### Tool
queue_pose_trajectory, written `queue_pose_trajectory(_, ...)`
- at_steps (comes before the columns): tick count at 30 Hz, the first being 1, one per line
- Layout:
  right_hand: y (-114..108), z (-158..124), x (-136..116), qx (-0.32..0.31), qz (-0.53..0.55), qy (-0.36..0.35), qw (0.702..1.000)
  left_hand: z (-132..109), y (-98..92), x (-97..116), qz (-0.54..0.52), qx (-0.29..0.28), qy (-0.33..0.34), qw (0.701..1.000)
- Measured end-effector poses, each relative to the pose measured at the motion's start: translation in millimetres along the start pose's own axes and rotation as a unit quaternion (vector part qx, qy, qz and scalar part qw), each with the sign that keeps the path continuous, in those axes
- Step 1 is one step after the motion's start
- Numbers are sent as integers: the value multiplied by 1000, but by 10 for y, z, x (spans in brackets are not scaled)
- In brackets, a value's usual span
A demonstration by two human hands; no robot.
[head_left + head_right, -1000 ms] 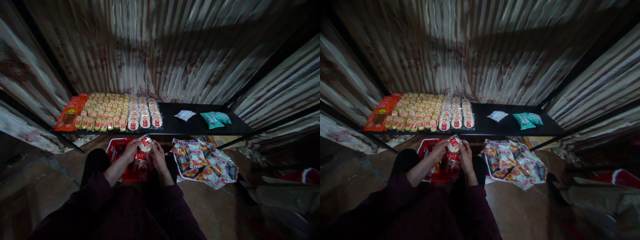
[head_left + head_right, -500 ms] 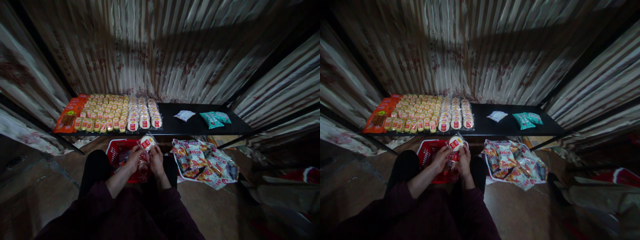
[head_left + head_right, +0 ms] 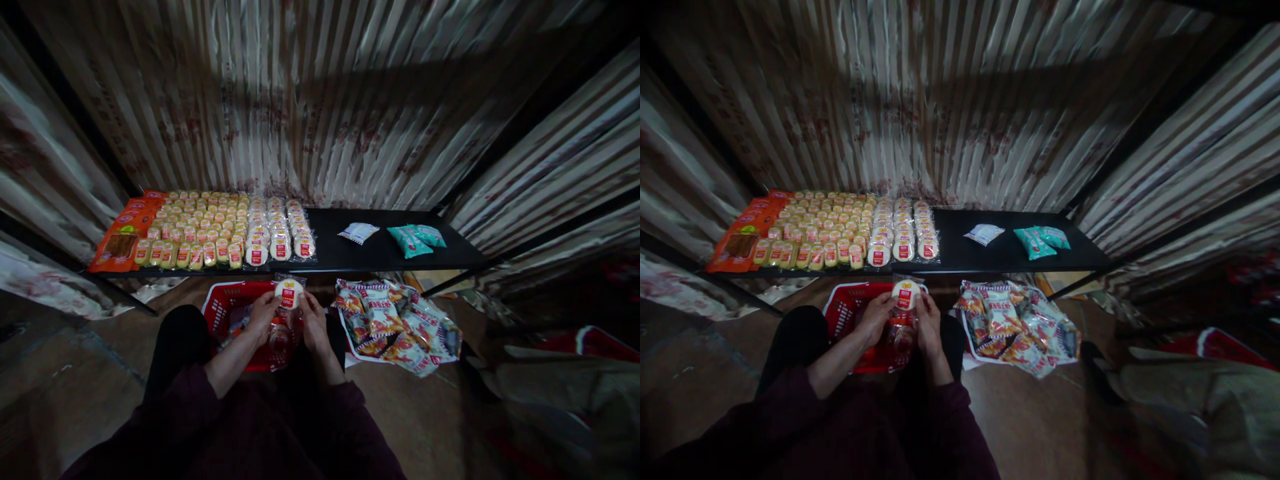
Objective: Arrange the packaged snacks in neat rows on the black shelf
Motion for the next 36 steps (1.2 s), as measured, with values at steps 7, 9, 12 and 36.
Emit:
queue_pose_trajectory(7,-95,64,-53,-13,-32,-10,999,-12,143,-27,-27,-27,-10,999)
queue_pose_trajectory(9,-50,84,-34,-8,-10,0,1000,23,129,-19,-28,-17,-1,999)
queue_pose_trajectory(12,16,115,0,6,20,8,1000,73,91,4,-25,16,22,999)
queue_pose_trajectory(36,-21,493,117,-17,-50,20,998,328,115,31,36,70,44,996)
Point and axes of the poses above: each hand's wrist, its own z-axis towards the middle knuckle, its own y-axis out of the palm, x = y × z, the point moved 3 cm from there along z, towards the middle knuckle, and after that the axes turned 6 degrees about -y, right-handed, at the moved point
